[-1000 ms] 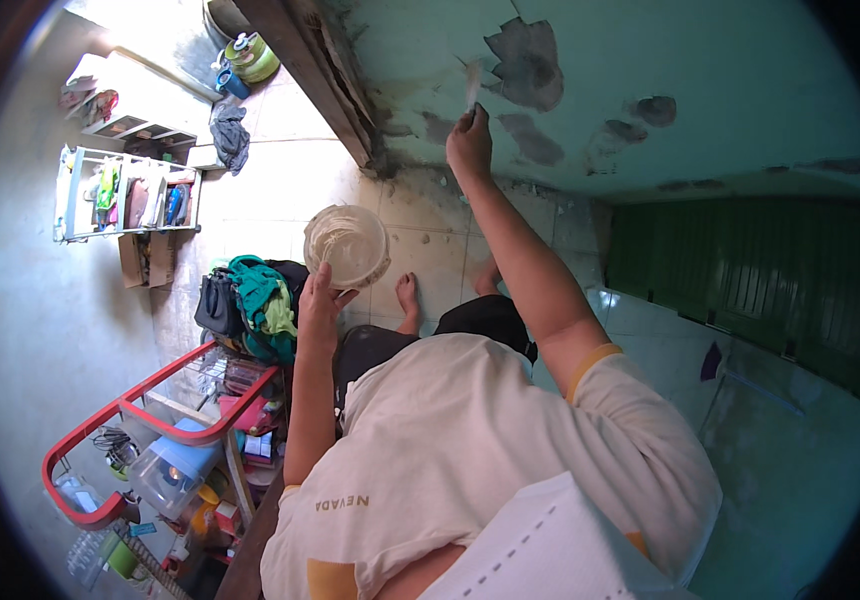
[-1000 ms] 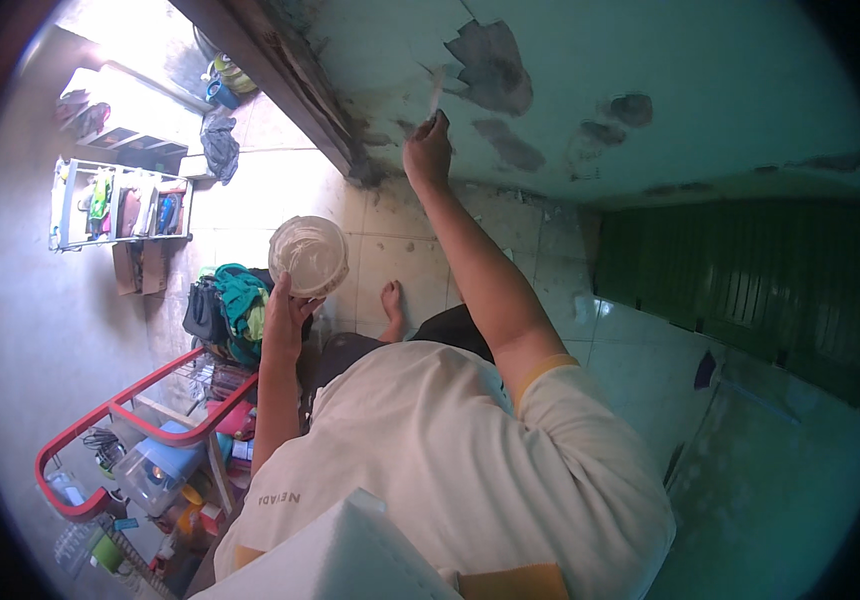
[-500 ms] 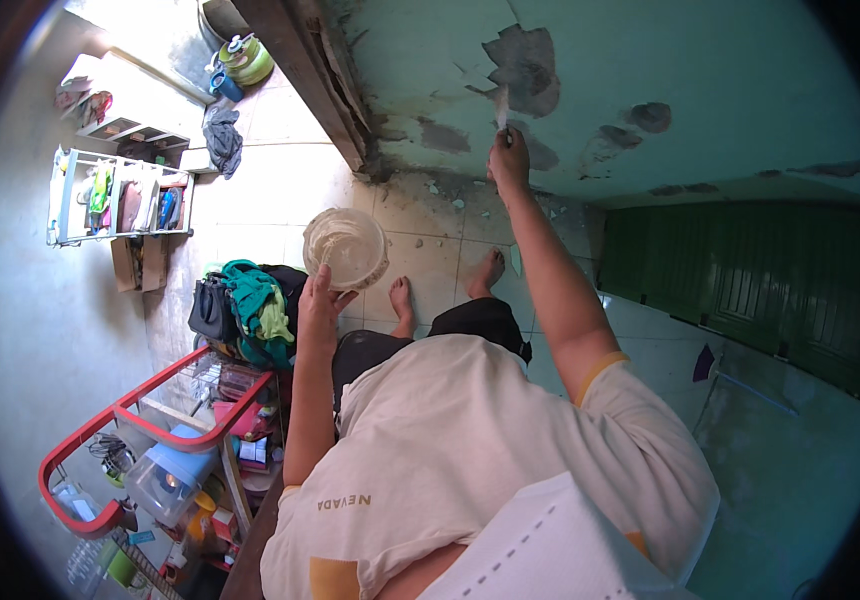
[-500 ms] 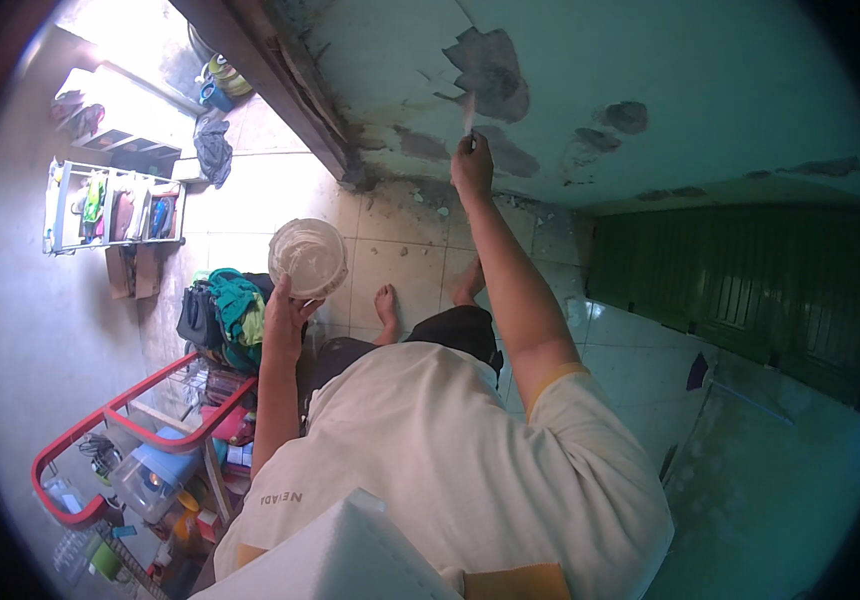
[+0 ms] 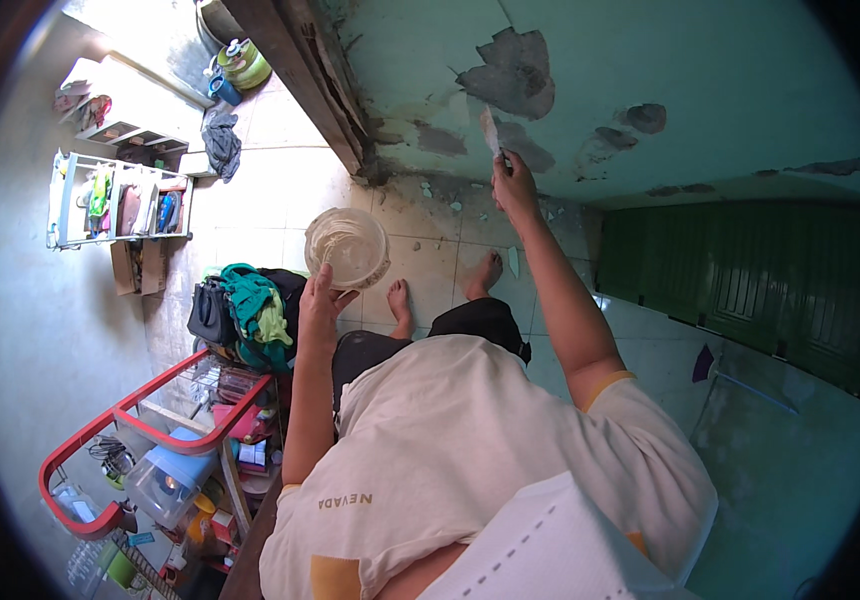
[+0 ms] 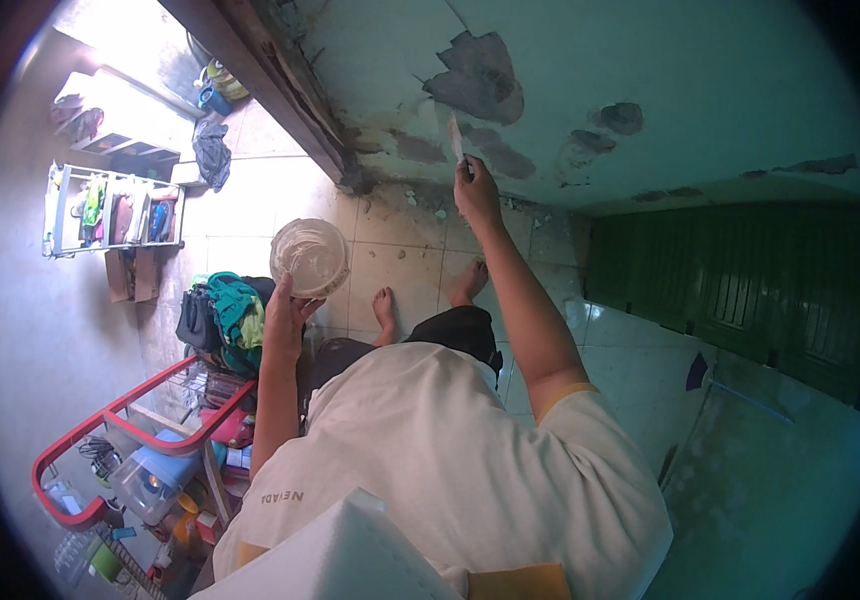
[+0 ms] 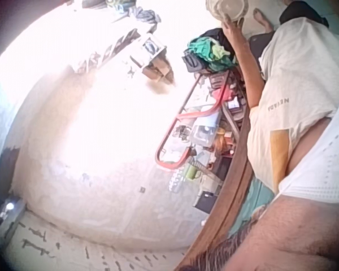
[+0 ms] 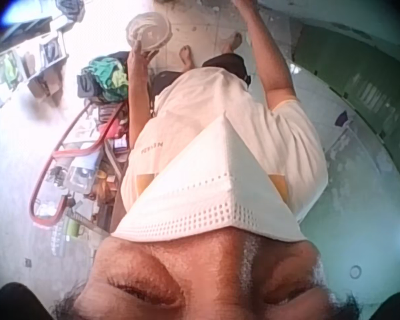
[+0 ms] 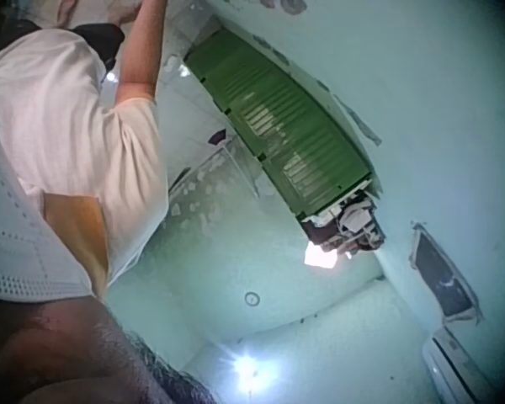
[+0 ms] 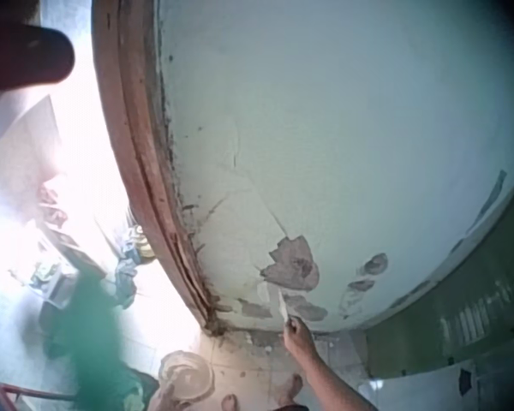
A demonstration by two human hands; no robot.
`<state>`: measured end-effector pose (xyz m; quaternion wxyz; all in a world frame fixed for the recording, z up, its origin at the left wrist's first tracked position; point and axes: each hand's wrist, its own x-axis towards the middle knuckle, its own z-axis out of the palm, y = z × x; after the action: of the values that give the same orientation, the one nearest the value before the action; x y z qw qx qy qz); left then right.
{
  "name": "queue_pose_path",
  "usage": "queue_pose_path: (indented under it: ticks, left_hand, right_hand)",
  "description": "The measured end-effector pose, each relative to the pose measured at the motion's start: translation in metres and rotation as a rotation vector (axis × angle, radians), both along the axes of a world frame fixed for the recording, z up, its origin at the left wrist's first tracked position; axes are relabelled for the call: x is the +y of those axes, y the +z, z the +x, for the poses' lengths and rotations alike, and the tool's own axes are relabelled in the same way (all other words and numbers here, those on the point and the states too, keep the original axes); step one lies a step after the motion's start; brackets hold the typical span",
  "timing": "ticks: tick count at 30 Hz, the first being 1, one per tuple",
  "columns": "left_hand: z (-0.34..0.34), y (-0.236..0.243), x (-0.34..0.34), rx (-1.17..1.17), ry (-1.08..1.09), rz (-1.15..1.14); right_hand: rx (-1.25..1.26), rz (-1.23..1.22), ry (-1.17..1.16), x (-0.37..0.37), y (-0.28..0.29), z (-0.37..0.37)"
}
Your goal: The person scrapes a wall with a putty knife and then mixes a substance in a container with a small tool.
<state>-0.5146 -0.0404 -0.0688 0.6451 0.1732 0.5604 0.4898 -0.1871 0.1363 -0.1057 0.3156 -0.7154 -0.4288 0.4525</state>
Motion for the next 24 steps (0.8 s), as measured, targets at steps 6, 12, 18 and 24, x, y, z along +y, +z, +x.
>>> queue_pose_path:
  ticks: [6,12,18,24]
  left_hand:
    - [0.001,0.002,0.001,-0.009,-0.045,-0.013]
    - [0.002,0.003,-0.001,-0.009,-0.043,-0.012]
    - [0.008,0.008,-0.001,0.009,0.017,0.012]
    - [0.006,0.005,-0.001,0.006,0.026,-0.002]
  right_hand:
    - [-0.106,0.238,0.004,0.032,-0.007,0.003]
    - [-0.126,0.265,0.008,0.050,0.012,-0.015]
    - [-0.188,0.328,-0.004,0.049,-0.001,-0.010]
    - [-0.329,0.283,0.055,0.033,0.020,-0.013]
